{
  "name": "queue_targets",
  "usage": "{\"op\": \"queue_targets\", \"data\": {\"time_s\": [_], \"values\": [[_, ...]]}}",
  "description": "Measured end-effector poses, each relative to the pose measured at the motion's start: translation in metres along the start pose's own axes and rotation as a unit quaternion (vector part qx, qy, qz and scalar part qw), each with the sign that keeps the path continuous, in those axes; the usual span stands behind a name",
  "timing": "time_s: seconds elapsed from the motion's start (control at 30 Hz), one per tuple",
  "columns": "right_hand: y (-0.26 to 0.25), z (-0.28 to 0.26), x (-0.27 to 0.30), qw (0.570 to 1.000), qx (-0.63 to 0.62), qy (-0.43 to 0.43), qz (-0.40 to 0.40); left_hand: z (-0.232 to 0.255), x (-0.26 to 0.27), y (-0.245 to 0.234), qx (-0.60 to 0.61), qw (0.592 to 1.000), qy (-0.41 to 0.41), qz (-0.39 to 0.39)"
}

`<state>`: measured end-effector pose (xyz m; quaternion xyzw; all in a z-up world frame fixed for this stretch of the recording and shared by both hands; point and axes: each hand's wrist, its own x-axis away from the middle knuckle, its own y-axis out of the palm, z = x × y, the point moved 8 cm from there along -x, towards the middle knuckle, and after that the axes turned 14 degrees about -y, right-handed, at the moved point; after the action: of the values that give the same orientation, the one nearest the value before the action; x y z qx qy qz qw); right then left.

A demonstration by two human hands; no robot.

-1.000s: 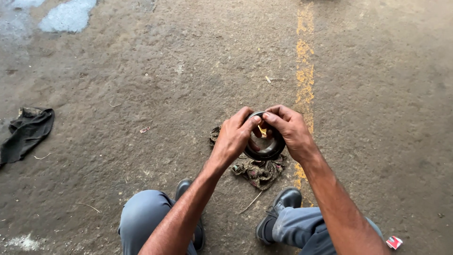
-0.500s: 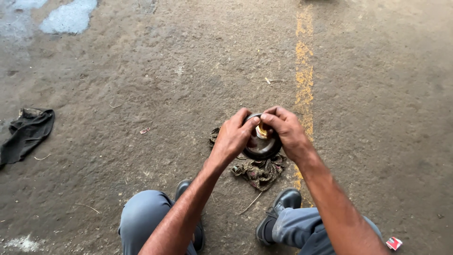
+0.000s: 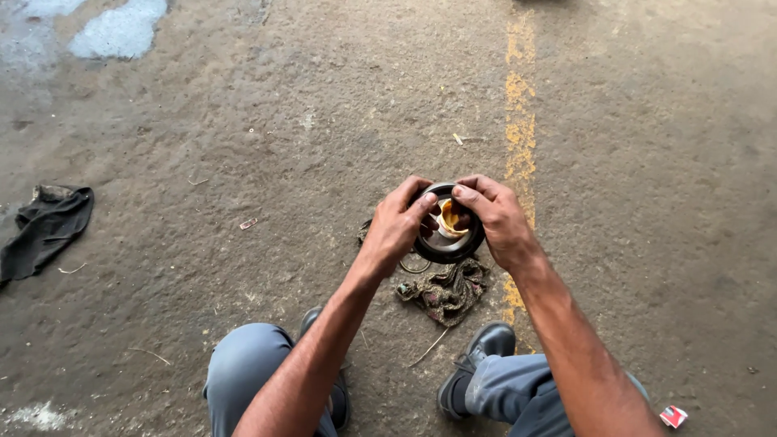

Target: Cleaning and inspecting a mechanical bearing and metal rings using a rag and lubricant.

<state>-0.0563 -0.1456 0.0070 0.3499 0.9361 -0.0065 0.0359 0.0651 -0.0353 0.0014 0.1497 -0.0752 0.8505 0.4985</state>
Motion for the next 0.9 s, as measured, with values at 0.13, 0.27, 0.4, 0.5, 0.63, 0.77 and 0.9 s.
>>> {"op": "queue_targets", "data": {"time_s": [0.13, 0.27, 0.4, 0.5, 0.63, 0.77, 0.9], "values": [[0.0, -0.001, 0.001, 0.999, 0.037, 0.006, 0.009, -0.004, -0.002, 0.003, 0.004, 0.999, -0.041, -0.016], [-0.018, 0.034, -0.008, 0.996, -0.081, -0.022, 0.036, -0.007, -0.009, 0.006, 0.034, 0.999, -0.025, -0.006], [-0.022, 0.023, -0.011, 0.968, -0.213, 0.002, 0.136, -0.006, -0.013, 0.008, 0.218, 0.975, -0.013, -0.041], [-0.015, 0.008, -0.013, 0.981, -0.165, 0.023, 0.096, -0.004, -0.013, 0.002, 0.201, 0.979, -0.015, -0.03], [0.002, -0.008, -0.007, 0.99, -0.122, 0.055, 0.037, 0.002, -0.017, 0.003, 0.037, 0.999, 0.012, -0.037], [-0.024, 0.025, -0.017, 0.975, -0.216, -0.032, 0.048, 0.022, -0.014, 0.007, 0.097, 0.993, 0.042, -0.05], [-0.024, -0.011, -0.019, 0.966, -0.236, -0.066, 0.081, 0.037, -0.027, 0.01, 0.152, 0.987, 0.026, -0.047]]}}
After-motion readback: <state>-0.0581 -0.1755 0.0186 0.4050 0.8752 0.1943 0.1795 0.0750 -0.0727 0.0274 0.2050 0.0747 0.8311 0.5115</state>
